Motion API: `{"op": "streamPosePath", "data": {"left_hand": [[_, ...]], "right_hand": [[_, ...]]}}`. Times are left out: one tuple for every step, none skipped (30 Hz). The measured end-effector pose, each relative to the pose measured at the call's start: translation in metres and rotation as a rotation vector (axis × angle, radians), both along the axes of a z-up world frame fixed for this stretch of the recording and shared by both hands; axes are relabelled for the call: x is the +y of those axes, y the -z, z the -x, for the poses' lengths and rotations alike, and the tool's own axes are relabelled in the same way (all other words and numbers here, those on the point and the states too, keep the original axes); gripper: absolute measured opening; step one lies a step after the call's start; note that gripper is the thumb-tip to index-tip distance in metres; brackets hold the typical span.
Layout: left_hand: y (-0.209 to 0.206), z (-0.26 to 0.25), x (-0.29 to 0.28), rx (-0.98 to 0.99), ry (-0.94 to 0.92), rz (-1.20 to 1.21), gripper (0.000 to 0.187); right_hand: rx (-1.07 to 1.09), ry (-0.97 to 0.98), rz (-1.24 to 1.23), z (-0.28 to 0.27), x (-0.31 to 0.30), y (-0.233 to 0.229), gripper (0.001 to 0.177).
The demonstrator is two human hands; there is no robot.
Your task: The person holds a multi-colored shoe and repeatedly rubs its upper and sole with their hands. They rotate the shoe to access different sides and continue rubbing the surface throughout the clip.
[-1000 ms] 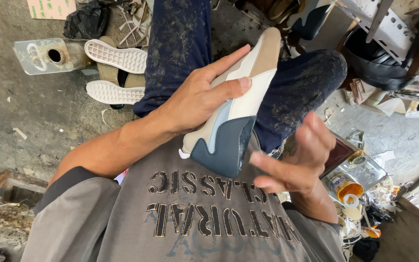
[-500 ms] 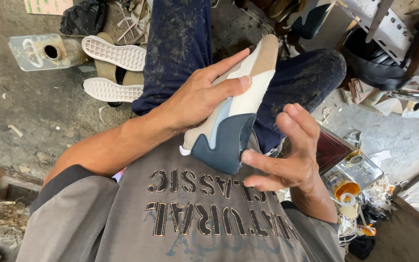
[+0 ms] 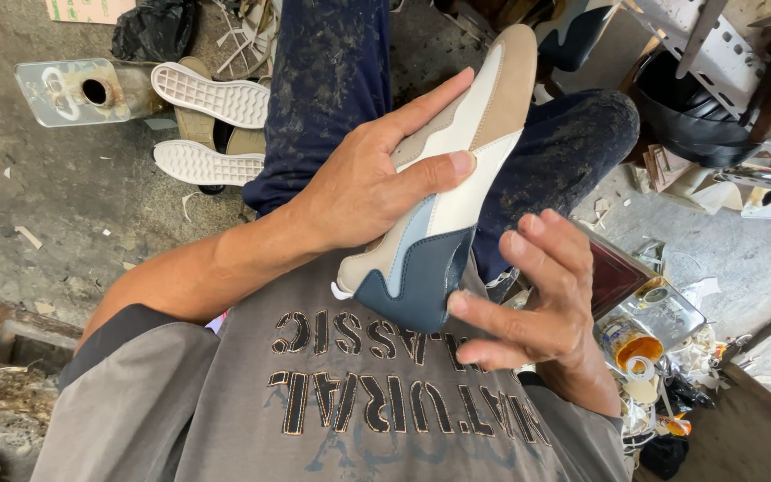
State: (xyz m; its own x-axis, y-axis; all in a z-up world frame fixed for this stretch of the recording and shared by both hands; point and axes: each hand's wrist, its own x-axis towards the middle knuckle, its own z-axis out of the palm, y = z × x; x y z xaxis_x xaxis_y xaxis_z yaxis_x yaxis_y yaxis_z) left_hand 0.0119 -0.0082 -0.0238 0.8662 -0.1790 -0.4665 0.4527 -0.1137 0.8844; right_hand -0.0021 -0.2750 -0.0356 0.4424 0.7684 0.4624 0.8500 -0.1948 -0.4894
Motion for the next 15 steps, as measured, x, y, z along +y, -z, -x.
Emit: {"op": "streamPosePath", "data": {"left_hand": [[-0.002, 0.000, 0.001, 0.002, 0.000, 0.001, 0.069], [-0.004, -0.001, 0.001, 0.027, 0.005, 0.005, 0.071], [-0.006, -0.001, 0.001, 0.050, 0.012, 0.010, 0.072], [-0.006, -0.001, 0.001, 0.048, 0.014, 0.011, 0.072], [-0.007, -0.001, 0.001, 0.041, 0.011, 0.012, 0.072], [-0.007, 0.000, 0.001, 0.033, 0.008, 0.013, 0.072], [-0.009, 0.000, 0.001, 0.032, 0.008, 0.012, 0.072], [-0.010, 0.000, 0.000, 0.038, 0.008, 0.012, 0.072], [-0.012, 0.001, 0.000, 0.046, 0.007, 0.013, 0.072], [-0.011, 0.003, 0.000, 0.047, 0.006, 0.012, 0.072], [-0.010, 0.005, 0.001, -0.007, 0.013, -0.003, 0.070], [-0.009, 0.007, 0.001, -0.060, 0.019, -0.017, 0.067], [-0.009, 0.008, 0.001, -0.059, 0.019, -0.016, 0.067], [-0.008, 0.009, 0.002, -0.089, 0.020, -0.028, 0.067], [-0.008, 0.010, 0.002, -0.122, 0.022, -0.041, 0.067]], "right_hand": [[0.002, 0.000, 0.001, 0.002, 0.000, -0.001, 0.046], [0.029, -0.009, -0.008, 0.005, 0.000, -0.001, 0.044], [0.053, -0.017, -0.016, 0.007, 0.000, -0.002, 0.044], [0.051, -0.015, -0.015, 0.005, -0.001, -0.001, 0.044], [0.070, -0.024, -0.001, 0.005, -0.001, -0.001, 0.047], [0.089, -0.033, 0.014, 0.004, -0.002, -0.001, 0.050], [0.088, -0.033, 0.013, 0.004, -0.001, -0.001, 0.050], [0.090, -0.005, 0.027, 0.003, 0.000, -0.001, 0.054], [0.094, 0.023, 0.042, 0.004, 0.000, -0.001, 0.058], [0.095, 0.022, 0.041, 0.004, 0.001, -0.003, 0.058], [0.072, 0.046, 0.062, 0.005, 0.002, -0.005, 0.056], [0.049, 0.071, 0.083, 0.005, 0.003, -0.006, 0.054], [0.051, 0.071, 0.084, 0.006, 0.003, -0.008, 0.054], [0.042, 0.090, 0.071, 0.007, 0.002, -0.010, 0.055], [0.030, 0.110, 0.056, 0.008, 0.002, -0.011, 0.056]]}}
